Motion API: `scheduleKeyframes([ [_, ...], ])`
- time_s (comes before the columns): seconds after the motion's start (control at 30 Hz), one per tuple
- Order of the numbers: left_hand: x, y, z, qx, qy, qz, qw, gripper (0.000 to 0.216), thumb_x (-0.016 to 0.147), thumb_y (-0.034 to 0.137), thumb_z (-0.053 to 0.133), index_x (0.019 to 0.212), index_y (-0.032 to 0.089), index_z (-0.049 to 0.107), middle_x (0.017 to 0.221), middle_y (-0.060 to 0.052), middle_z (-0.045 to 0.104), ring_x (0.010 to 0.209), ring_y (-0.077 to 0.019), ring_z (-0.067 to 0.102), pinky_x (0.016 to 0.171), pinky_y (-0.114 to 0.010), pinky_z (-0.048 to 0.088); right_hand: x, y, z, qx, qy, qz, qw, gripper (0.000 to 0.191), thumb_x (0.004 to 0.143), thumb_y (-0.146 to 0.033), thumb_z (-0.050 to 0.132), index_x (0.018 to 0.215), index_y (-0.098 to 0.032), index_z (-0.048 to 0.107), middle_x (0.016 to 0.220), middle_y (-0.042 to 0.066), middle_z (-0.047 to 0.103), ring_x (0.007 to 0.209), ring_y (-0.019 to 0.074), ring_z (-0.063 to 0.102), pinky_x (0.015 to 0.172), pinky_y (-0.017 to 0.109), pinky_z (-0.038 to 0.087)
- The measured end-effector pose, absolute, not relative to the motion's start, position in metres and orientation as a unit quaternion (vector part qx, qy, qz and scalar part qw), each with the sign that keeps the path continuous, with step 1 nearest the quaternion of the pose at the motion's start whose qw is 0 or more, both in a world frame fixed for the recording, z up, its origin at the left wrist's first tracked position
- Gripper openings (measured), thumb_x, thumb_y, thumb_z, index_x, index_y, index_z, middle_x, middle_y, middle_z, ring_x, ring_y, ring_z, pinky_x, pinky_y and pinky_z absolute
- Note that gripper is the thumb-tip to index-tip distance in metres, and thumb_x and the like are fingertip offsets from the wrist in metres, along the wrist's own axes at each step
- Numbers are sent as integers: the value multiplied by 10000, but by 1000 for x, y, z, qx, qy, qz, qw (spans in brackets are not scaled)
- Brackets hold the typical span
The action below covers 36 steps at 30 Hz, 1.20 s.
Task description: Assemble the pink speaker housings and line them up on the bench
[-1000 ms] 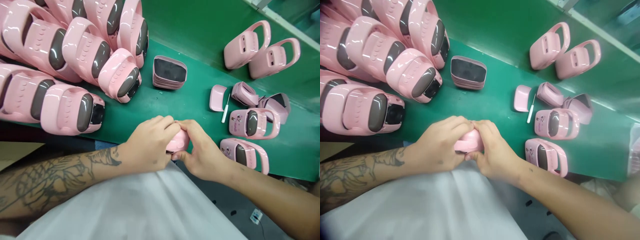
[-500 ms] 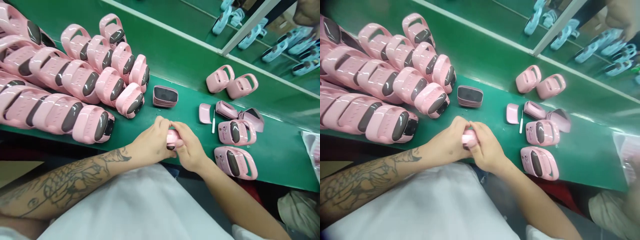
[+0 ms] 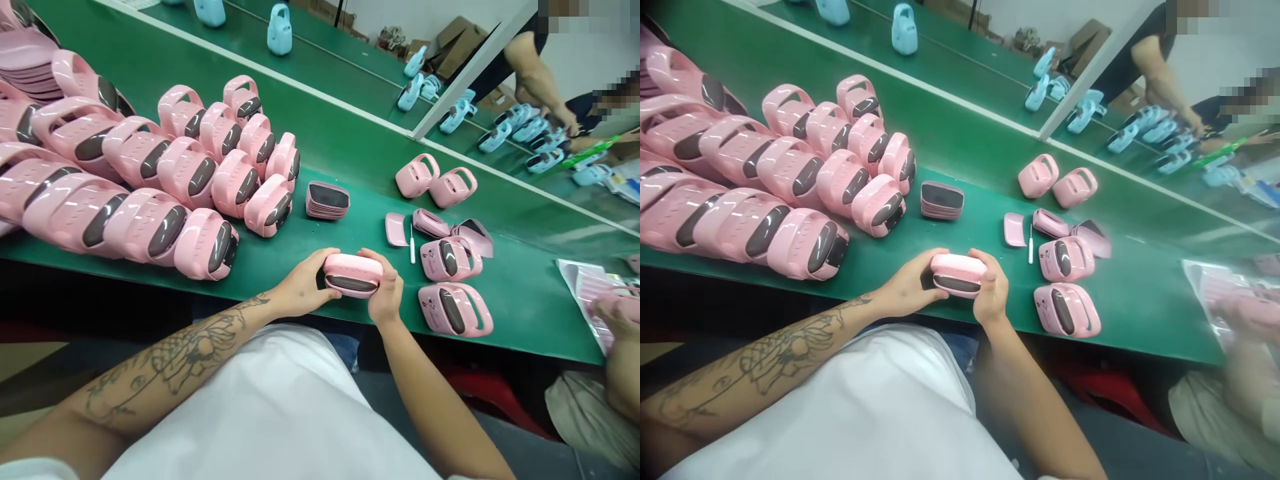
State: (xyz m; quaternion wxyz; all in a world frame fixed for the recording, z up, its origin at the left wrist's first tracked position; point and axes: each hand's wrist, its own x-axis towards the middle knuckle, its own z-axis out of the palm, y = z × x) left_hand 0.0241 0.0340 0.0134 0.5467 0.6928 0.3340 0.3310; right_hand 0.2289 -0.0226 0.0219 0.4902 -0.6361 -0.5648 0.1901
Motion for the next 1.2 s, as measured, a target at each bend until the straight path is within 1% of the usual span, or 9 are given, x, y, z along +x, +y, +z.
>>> scheduleKeyframes([
  [0.17,63,54,2,612,350,478,523,374,972,411,532,1183,151,699,1235,-139,744,1169,-290,690,1062,-415,526,217,1,7,-673,-487,131,541,910,1050,-722,72,1025,-148,777,1029,170,805,1038,335,770,930,472,602],
  [0.27,83,68,1,582,400,524,476,487,1058,485,345,929,156,681,979,-123,726,978,-266,671,933,-391,522,209,12,7,-683,-461,114,555,870,1060,-688,89,1057,-149,771,1048,167,809,1074,337,757,972,487,585],
  [0.4,93,72,3,574,431,531,450,538,1057,553,361,707,200,568,734,-55,614,750,-211,572,756,-348,468,202,4,7,-683,-450,97,566,764,1038,-700,203,1115,-164,743,1166,173,787,1146,335,729,1037,496,557],
  [0.5,97,68,5,582,437,527,438,482,1030,523,420,665,218,496,704,-29,556,728,-190,524,744,-327,449,204,1,5,-694,-436,91,566,729,1030,-695,198,1005,-190,722,1043,160,777,1040,332,731,974,493,571],
  [0.67,105,72,6,567,464,538,417,456,1015,516,377,680,227,486,718,-27,560,755,-199,526,740,-318,447,212,21,6,-695,-444,106,555,795,1035,-716,108,891,-198,694,922,143,771,934,308,732,908,459,592],
  [0.8,99,83,10,564,477,538,406,514,1039,480,284,702,214,565,704,-47,621,721,-214,565,706,-332,460,211,25,19,-678,-483,139,536,916,1077,-618,-43,1062,-147,742,1057,178,815,1013,287,771,922,440,616],
  [0.93,75,86,13,614,461,512,386,542,1044,509,318,848,181,702,878,-93,741,866,-245,663,827,-350,528,231,-2,64,-654,-563,166,477,656,1060,-686,393,1271,-172,741,1376,156,753,1286,315,704,1099,477,555],
  [1.07,54,84,13,665,436,472,381,696,1058,645,240,1014,167,743,1096,-142,771,1073,-280,706,1004,-401,550,302,-6,139,-659,-607,163,413,381,1013,-571,611,1126,-265,807,1179,70,818,1153,313,736,1055,476,549],
  [1.2,37,80,12,703,390,442,398,722,999,747,369,1281,161,681,1313,-179,737,1262,-332,685,1147,-475,516,397,53,184,-763,-595,-4,252,313,1017,-471,603,1113,-260,813,1065,84,820,1034,313,745,960,459,551],
])
